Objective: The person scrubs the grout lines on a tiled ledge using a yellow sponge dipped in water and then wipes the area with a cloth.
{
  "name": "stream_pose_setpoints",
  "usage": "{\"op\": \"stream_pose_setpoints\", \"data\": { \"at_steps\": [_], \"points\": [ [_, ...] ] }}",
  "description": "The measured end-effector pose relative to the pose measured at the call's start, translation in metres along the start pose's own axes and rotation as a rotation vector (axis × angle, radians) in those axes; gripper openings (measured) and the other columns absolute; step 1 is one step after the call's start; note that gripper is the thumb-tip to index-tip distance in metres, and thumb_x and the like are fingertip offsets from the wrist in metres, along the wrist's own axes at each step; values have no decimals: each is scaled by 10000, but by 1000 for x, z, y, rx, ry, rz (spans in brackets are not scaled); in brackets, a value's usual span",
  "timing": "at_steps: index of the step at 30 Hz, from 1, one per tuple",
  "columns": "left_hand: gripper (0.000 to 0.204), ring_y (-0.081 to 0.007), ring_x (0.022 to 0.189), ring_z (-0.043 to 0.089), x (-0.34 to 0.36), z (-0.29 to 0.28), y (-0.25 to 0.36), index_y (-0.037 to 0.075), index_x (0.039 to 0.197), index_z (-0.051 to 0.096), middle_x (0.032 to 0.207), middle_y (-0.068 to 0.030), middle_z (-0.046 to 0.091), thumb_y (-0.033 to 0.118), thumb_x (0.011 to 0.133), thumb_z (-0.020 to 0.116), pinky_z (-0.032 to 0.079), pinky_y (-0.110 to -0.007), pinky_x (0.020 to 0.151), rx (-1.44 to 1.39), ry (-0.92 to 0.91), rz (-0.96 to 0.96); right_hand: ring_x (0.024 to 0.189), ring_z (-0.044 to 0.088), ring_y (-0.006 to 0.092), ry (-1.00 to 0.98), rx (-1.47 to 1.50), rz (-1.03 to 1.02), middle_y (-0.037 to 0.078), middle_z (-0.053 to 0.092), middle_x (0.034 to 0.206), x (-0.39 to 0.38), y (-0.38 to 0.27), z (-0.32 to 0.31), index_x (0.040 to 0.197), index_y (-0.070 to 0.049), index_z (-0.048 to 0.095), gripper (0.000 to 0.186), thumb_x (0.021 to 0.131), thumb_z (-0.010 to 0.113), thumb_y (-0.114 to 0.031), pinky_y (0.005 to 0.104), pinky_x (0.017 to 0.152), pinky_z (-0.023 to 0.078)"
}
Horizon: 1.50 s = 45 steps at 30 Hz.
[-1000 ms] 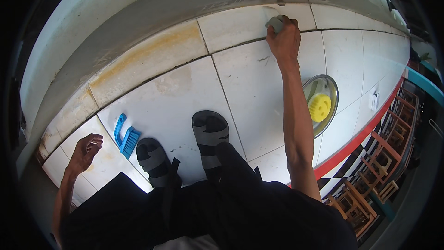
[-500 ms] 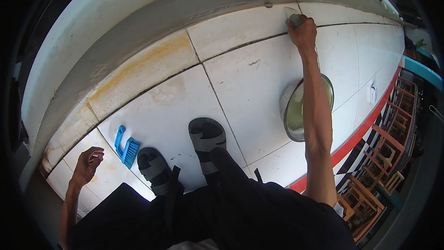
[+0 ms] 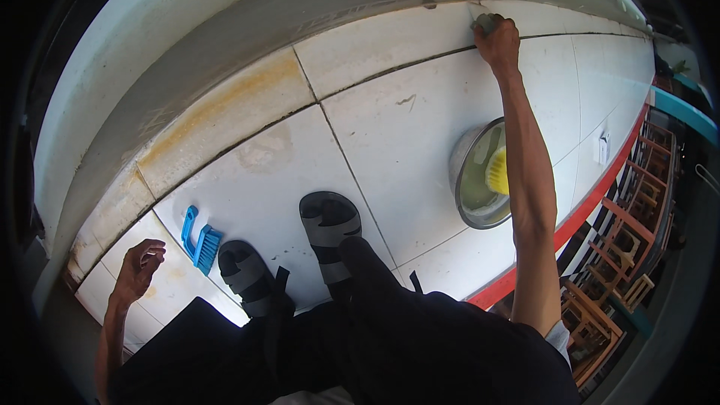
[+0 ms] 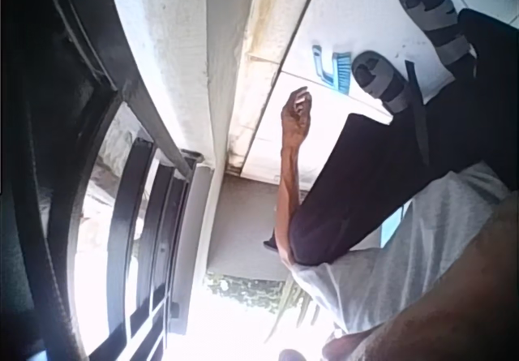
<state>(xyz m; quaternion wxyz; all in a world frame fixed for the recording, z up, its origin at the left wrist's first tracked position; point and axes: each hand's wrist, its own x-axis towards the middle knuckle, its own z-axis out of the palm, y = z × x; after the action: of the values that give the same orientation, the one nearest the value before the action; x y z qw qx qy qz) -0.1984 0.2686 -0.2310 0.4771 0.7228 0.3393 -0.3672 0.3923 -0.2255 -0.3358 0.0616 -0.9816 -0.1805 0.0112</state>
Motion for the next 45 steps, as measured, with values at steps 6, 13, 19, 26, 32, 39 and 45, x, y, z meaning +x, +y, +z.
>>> {"op": "stream_pose_setpoints", "data": {
  "at_steps": [6,13,19,26,32,39,45],
  "points": [
    [407,-239,1028,637,-3,-1,3,-15,1216,607,1106,-187,671,320,985,593,494,-377,913,-20,-8,-29,911,675,418,46,34,-192,257,678,987,-16,3,-7,1091,36,683,378,793,751,-187,452,837,548],
    [408,-238,1020,635,-5,-1,2,-15,1216,606,1112,-182,671,321,984,601,493,-375,905,-33,-5,-39,926,669,426,-19,14,-254,278,660,1007,-31,9,-9,1104,39,674,394,794,749,-192,466,837,545],
    [407,-239,1026,637,-5,0,-3,-14,1213,608,1101,-181,673,320,981,612,492,-373,913,-33,-6,-23,919,671,427,11,-31,-229,265,673,997,-33,-2,-14,1083,38,684,392,801,746,-227,461,839,545],
    [423,-249,1043,639,-2,0,-3,-12,1212,608,1109,-185,669,342,979,612,491,-382,931,-39,-9,-31,936,697,400,37,-31,-82,274,706,991,18,28,-6,1039,50,704,385,800,752,-248,450,834,555],
    [432,-246,1051,637,-6,0,-2,-11,1209,611,1104,-186,669,352,976,611,490,-383,932,-37,-3,-54,923,680,413,95,-152,-172,260,684,977,8,18,2,1068,32,692,386,795,749,-235,459,830,555],
    [454,-251,1048,640,-4,0,-3,-27,1208,608,1104,-194,671,364,979,598,491,-388,935,-13,-10,-43,954,665,417,64,-198,-62,257,650,1057,21,2,0,1073,16,685,390,773,756,-222,478,851,551],
    [449,-253,1026,645,-1,-1,-1,-28,1204,608,1109,-197,670,361,979,598,495,-387,922,-19,4,2,953,667,406,98,-224,-66,236,650,1014,13,7,-2,1082,-6,688,361,790,743,-213,469,855,549]
  ]
}}
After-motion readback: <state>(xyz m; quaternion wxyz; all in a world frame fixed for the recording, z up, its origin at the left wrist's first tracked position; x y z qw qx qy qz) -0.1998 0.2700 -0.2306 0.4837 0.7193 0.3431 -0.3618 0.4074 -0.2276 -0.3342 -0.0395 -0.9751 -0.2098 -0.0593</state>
